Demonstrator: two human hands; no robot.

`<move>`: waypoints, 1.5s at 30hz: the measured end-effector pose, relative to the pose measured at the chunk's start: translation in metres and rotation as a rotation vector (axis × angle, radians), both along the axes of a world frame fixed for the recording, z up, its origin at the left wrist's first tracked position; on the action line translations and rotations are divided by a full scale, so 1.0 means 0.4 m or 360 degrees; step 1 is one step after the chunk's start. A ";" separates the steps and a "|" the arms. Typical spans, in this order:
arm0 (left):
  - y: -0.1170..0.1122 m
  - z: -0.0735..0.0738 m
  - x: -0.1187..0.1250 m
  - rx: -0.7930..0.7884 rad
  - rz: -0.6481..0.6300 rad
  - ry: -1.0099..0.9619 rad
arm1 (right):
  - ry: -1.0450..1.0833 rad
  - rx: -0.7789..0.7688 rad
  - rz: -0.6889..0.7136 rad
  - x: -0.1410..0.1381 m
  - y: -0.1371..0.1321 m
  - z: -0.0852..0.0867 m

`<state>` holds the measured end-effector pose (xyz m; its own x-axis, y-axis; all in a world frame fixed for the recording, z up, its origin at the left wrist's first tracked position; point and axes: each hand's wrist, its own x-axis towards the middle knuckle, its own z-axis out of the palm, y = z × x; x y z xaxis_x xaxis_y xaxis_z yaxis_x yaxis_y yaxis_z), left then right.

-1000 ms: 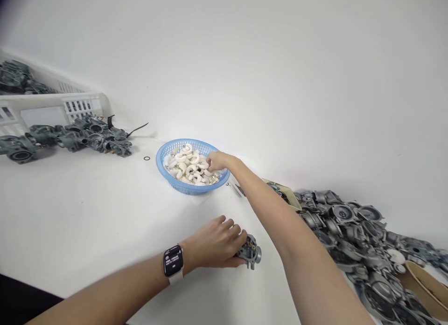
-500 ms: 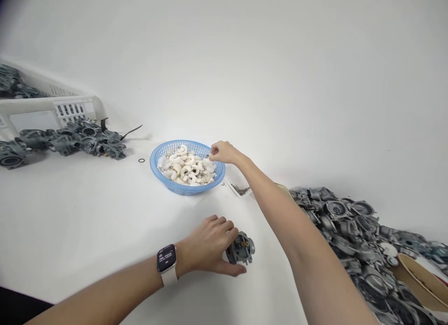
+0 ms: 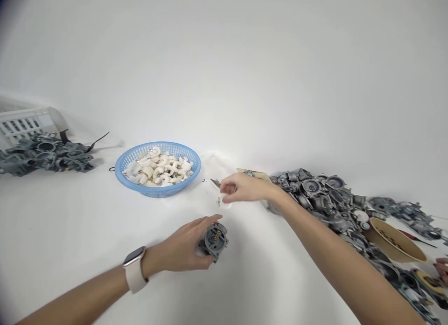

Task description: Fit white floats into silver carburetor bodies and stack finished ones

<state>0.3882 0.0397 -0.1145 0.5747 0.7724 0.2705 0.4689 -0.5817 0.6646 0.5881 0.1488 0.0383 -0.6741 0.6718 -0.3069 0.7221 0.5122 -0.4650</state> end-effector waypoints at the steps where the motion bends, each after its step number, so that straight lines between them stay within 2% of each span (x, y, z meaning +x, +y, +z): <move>1: -0.003 0.001 0.003 0.0003 0.0028 0.0000 | -0.0017 -0.0060 0.0004 0.022 -0.024 -0.011; 5: -0.009 0.006 0.015 0.0262 0.0169 0.0213 | -0.0026 -0.0258 -0.0005 0.077 -0.109 -0.054; 9: -0.008 0.011 0.015 0.0446 0.0237 0.0351 | 0.0037 -0.0216 0.0026 0.086 -0.157 -0.078; 14: -0.002 0.026 0.001 0.0481 0.0252 0.0398 | 0.0163 -0.0168 0.0020 0.082 -0.169 -0.085; 18: 0.005 0.032 -0.007 0.0502 0.0248 0.0433 | 0.0345 -0.0278 -0.0085 0.074 -0.167 -0.095; 23: 0.009 0.032 -0.011 0.0506 0.0290 0.0536 | 0.0563 -0.0517 -0.0373 0.051 -0.183 -0.148; 27: 0.007 0.036 -0.015 0.0521 0.0291 0.0544 | 0.0598 -0.0457 -0.0456 0.036 -0.204 -0.198; 30: 0.009 0.036 -0.017 0.0528 0.0288 0.0552 | 0.0610 -0.0453 -0.0472 0.030 -0.207 -0.216; 38: 0.010 0.037 -0.020 0.0453 0.0206 0.0547 | 0.0430 -0.0529 -0.0254 0.030 -0.174 -0.195; 45: 0.011 0.037 -0.028 0.0360 0.0160 0.0459 | 0.0256 -0.0263 0.0105 0.038 -0.174 -0.165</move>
<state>0.3770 0.0443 -0.0995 0.5764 0.7681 0.2788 0.6803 -0.6401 0.3570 0.6035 0.0794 -0.0276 -0.7641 0.5743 -0.2940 0.5994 0.4633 -0.6527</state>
